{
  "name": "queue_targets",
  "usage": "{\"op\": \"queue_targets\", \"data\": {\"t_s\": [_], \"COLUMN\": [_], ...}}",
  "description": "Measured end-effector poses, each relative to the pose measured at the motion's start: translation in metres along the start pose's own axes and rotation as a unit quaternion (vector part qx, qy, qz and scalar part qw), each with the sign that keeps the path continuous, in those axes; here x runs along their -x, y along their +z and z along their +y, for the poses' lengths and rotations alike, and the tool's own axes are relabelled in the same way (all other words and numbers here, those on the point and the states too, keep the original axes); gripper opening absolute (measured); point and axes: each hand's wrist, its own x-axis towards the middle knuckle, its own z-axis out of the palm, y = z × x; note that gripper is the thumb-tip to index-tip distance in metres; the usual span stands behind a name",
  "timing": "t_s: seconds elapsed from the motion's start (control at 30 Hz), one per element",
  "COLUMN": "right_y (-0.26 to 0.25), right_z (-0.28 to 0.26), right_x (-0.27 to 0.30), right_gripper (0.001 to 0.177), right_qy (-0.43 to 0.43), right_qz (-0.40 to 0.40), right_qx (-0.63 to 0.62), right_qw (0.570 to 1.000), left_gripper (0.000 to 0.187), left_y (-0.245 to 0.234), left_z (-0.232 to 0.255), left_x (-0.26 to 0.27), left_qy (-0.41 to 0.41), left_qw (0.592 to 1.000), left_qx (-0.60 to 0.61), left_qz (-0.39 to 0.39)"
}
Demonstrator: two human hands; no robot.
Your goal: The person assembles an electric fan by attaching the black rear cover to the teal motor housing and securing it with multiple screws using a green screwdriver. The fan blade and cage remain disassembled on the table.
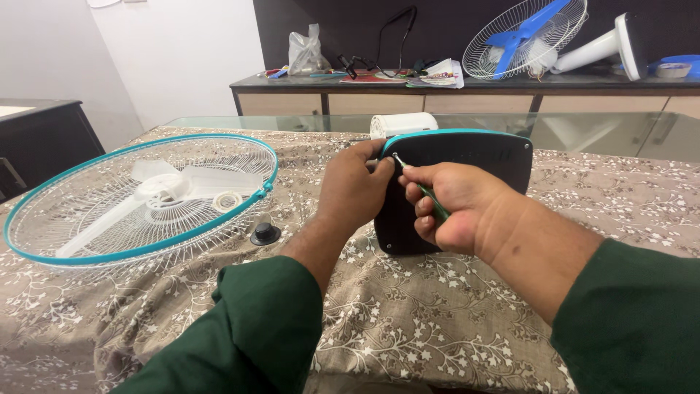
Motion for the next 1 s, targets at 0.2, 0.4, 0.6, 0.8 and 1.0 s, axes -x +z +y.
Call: {"op": "queue_targets", "data": {"t_s": [0.2, 0.4, 0.6, 0.8, 1.0], "right_y": [-0.008, -0.025, -0.020, -0.008, -0.019], "right_z": [-0.006, -0.002, 0.000, -0.001, -0.005], "right_x": [-0.003, -0.024, -0.022, -0.010, -0.018], "right_gripper": [0.019, 0.021, 0.021, 0.025, 0.022], "right_qy": [0.056, 0.051, 0.011, 0.024, 0.055], "right_qz": [-0.059, -0.133, -0.055, -0.011, -0.132], "right_qx": [-0.041, -0.093, -0.041, -0.004, -0.083], "right_qw": [0.996, 0.986, 0.998, 1.000, 0.986], "left_gripper": [0.032, 0.033, 0.036, 0.034, 0.034], "left_y": [-0.001, 0.003, 0.002, 0.001, 0.000], "left_z": [0.000, -0.002, -0.001, 0.003, 0.003], "left_x": [0.000, 0.001, 0.001, -0.001, -0.002], "left_qy": [0.002, 0.002, 0.020, 0.037, 0.040], "left_qw": [1.000, 1.000, 1.000, 0.999, 0.999], "left_qx": [0.018, 0.023, -0.005, -0.029, -0.024], "left_qz": [-0.009, 0.001, -0.001, -0.008, -0.019]}}
